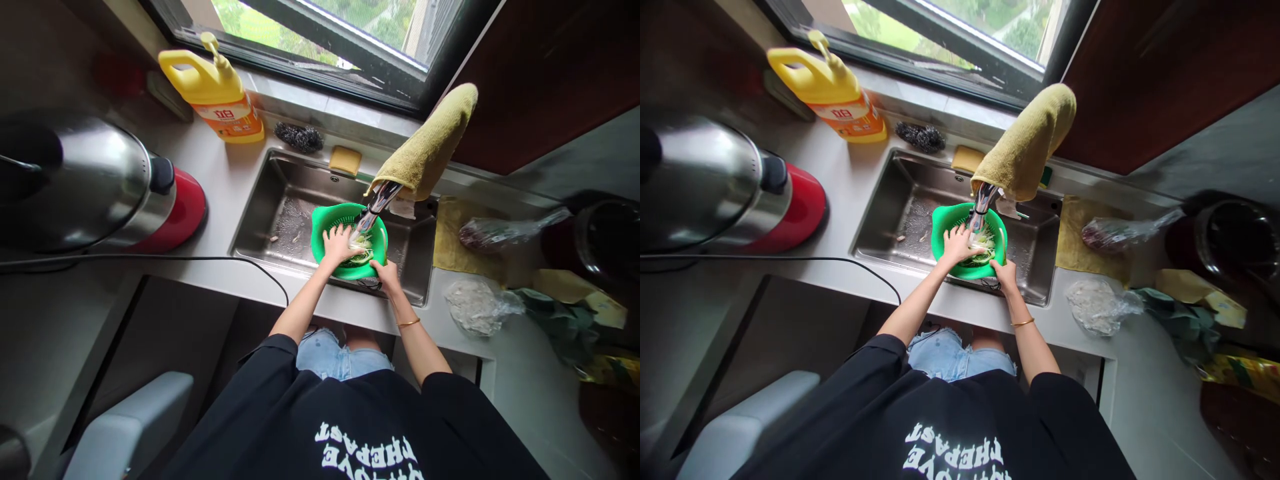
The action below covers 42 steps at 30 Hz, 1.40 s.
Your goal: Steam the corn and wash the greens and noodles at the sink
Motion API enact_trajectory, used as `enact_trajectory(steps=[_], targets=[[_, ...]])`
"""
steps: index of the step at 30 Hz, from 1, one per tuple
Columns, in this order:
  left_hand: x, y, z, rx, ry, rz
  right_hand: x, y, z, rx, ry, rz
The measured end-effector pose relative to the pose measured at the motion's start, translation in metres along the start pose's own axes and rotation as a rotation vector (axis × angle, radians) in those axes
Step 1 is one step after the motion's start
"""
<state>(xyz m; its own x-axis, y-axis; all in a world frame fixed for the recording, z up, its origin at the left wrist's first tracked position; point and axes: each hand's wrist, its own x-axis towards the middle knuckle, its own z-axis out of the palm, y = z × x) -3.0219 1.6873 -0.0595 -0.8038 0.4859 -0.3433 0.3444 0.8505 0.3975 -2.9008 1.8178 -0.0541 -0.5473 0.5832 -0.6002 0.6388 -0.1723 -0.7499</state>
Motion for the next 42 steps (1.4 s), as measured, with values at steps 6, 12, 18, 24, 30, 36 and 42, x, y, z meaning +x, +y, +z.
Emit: enact_trajectory(steps=[6,12,18,24,30,36,42], targets=[[0.005,0.009,0.013,-0.046,-0.011,0.002,-0.007,-0.001,0.006,0.016,-0.05,-0.044],[-0.003,-0.004,0.017,-0.096,-0.094,0.252,-0.004,0.003,0.001,0.02,-0.012,0.024],[0.016,-0.019,0.004,-0.405,0.143,0.062,-0.004,0.0,-0.004,0.042,-0.036,0.076],[0.024,-0.02,-0.018,-0.363,-0.022,0.21,0.006,-0.008,0.0,0.107,-0.043,0.116],[0.008,-0.018,-0.038,-0.456,0.136,0.239,0.002,0.004,-0.006,0.047,0.095,0.229],[0.0,-0.025,-0.053,-0.684,0.26,0.17,-0.002,0.0,0.004,0.085,-0.022,0.201],[-0.001,-0.037,-0.058,-0.772,0.354,0.141,0.008,-0.01,0.014,0.074,0.093,0.216]])
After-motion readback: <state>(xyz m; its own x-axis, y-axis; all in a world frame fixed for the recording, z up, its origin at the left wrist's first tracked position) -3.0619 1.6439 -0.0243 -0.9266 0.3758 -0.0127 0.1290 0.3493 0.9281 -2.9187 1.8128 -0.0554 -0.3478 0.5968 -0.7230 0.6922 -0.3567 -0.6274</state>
